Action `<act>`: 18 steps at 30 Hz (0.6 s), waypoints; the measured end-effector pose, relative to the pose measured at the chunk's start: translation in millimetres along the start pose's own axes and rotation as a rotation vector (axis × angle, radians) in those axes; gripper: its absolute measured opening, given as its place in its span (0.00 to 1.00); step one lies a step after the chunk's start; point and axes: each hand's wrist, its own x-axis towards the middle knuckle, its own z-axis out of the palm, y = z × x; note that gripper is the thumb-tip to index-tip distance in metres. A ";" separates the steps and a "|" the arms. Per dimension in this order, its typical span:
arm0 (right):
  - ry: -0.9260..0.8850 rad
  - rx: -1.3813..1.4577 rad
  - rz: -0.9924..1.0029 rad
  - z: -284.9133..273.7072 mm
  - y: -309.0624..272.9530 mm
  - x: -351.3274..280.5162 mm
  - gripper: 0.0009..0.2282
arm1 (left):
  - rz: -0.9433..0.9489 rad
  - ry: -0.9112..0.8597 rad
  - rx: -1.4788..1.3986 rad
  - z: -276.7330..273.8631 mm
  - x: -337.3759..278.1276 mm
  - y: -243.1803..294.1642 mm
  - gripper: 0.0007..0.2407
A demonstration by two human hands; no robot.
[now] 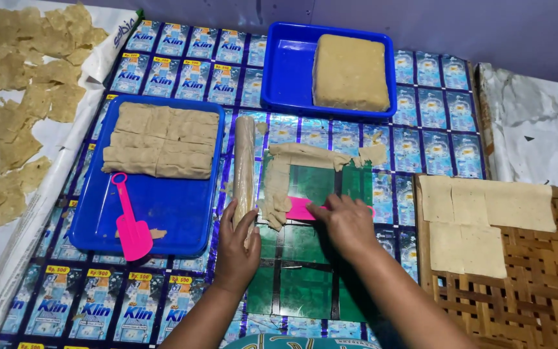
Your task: Cutting and rolling dough sheets on a flat surface using a scraper and rolling pin.
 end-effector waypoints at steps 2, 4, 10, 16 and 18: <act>-0.006 0.032 0.042 14.5 -10.4 9.9 0.18 | -0.014 0.000 -0.004 -1.4 0.9 1.9 0.18; -0.010 0.063 0.083 25.5 -14.0 18.7 0.19 | -0.027 0.001 -0.009 -2.0 1.2 2.9 0.18; -0.220 0.555 0.532 4.6 10.4 49.5 0.17 | 0.008 0.004 -0.034 -2.7 0.4 0.1 0.19; -0.271 0.890 0.680 7.0 57.9 40.7 0.10 | -0.006 -0.006 -0.020 -3.3 1.1 0.9 0.19; -0.241 1.020 0.710 16.0 66.9 30.5 0.07 | -0.005 -0.007 -0.019 -3.3 0.6 0.2 0.19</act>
